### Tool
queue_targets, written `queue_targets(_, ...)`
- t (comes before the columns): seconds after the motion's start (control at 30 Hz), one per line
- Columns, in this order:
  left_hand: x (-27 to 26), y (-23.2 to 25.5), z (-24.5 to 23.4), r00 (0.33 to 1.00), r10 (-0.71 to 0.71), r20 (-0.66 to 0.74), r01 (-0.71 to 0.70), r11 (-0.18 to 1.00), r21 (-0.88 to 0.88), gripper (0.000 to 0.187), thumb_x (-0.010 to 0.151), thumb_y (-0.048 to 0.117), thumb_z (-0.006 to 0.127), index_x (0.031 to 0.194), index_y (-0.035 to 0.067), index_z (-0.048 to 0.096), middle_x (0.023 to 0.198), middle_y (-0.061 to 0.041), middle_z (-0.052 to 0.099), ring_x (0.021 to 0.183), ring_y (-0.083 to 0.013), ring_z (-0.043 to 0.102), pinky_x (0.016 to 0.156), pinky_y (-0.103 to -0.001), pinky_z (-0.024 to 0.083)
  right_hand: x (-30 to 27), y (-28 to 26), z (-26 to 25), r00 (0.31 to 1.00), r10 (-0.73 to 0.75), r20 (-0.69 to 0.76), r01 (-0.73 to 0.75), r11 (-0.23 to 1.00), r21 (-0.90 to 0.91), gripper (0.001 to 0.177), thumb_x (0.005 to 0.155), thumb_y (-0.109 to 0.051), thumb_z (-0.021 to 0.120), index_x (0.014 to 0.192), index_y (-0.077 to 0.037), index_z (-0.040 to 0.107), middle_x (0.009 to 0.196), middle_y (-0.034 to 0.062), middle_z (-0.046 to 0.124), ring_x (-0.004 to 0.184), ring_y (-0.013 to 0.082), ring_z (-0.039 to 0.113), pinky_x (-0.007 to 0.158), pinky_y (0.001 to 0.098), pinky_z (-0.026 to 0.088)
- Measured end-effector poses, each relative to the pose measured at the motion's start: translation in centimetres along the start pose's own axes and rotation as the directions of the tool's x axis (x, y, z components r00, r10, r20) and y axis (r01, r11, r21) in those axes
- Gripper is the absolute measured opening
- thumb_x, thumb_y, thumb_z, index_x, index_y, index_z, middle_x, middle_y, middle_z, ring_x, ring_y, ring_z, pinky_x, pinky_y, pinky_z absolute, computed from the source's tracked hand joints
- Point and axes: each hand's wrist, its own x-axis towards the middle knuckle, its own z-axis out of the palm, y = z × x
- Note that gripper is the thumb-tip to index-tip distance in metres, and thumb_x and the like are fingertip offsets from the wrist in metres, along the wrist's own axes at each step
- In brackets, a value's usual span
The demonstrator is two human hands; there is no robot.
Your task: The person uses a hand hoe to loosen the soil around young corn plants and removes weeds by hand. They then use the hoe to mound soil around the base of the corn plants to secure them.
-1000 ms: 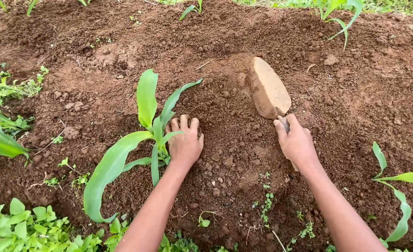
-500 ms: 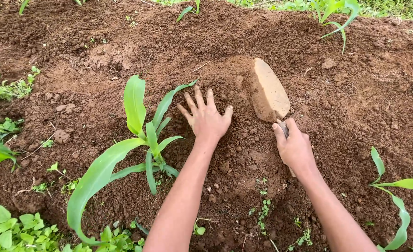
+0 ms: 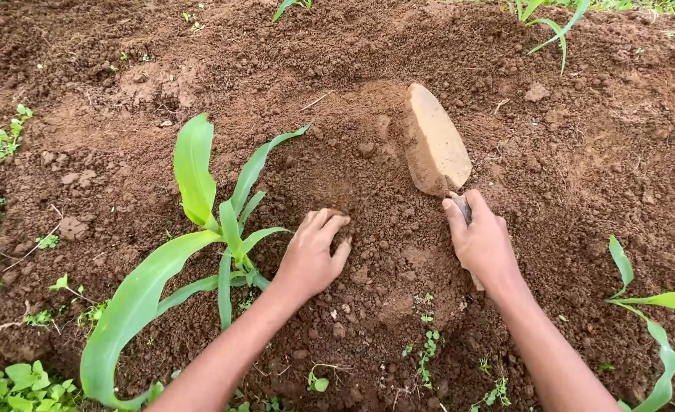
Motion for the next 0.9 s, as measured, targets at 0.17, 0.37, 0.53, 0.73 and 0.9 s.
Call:
queue_targets(0.17, -6.2, 1.2, -4.5, 0.966, -0.121, 0.229, 0.094, 0.988, 0.126, 0.033, 0.090, 0.012, 0.058, 0.122, 0.007, 0.067, 0.122, -0.013, 0.063, 0.128, -0.0323, 0.055, 0.110, -0.051, 0.043, 0.8, 1.1, 0.9, 1.000, -0.012, -0.004, 0.012, 1.000, 0.003, 0.029, 0.106, -0.038, 0.056, 0.105, -0.010, 0.064, 0.069, 0.0264, 0.066, 0.066, 0.0421, 0.069, 0.067, 0.0532, 0.050)
queue_targets(0.37, -14.2, -1.8, -5.8, 0.928, -0.199, 0.314, 0.082, 0.933, 0.349, 0.056, 0.096, 0.014, 0.049, 0.151, 0.021, 0.040, 0.163, -0.003, 0.028, 0.152, -0.0301, 0.017, 0.117, -0.061, 0.024, 0.0, -1.8, -0.6, 0.985, 0.102, 0.138, -0.104, 0.995, 0.006, 0.020, 0.116, -0.027, 0.049, 0.107, -0.009, 0.051, 0.061, 0.0045, 0.048, 0.045, 0.0127, 0.030, 0.039, 0.0281, 0.024)
queue_targets(0.53, -17.7, -4.9, -9.6, 0.965, 0.136, 0.224, -0.234, 0.829, 0.507, 0.063, 0.091, 0.019, 0.058, 0.152, 0.024, 0.044, 0.161, -0.004, 0.037, 0.148, -0.0290, 0.034, 0.125, -0.045, 0.020, 0.0, -1.7, -0.6, 0.986, 0.085, 0.143, -0.086, 0.996, 0.003, 0.023, 0.118, -0.027, 0.048, 0.102, -0.010, 0.048, 0.065, 0.0056, 0.049, 0.047, 0.0143, 0.033, 0.040, 0.0295, 0.026)
queue_targets(0.73, -17.7, -0.1, -7.9, 0.972, 0.206, 0.111, -0.232, 0.909, 0.347, 0.042, 0.101, 0.041, 0.049, 0.135, 0.018, 0.060, 0.148, -0.008, 0.055, 0.136, -0.0274, 0.051, 0.122, -0.053, 0.025, -0.1, -1.5, -0.5, 0.991, 0.065, 0.115, -0.067, 0.998, 0.016, 0.025, 0.118, -0.027, 0.049, 0.102, -0.009, 0.049, 0.065, 0.0065, 0.050, 0.049, 0.0145, 0.032, 0.044, 0.0310, 0.027)
queue_targets(0.9, -12.0, 2.6, -4.3, 0.947, 0.284, 0.150, -0.312, 0.924, 0.223, 0.059, 0.102, 0.048, 0.049, 0.154, 0.021, 0.039, 0.166, -0.007, 0.028, 0.153, -0.0269, 0.022, 0.127, -0.051, 0.007, -0.7, -3.5, -1.4, 0.962, 0.214, 0.171, -0.208, 0.977, -0.054, 0.028, 0.114, -0.032, 0.046, 0.133, -0.013, 0.052, 0.067, 0.0114, 0.057, 0.044, 0.0170, 0.041, 0.036, 0.0294, 0.038)
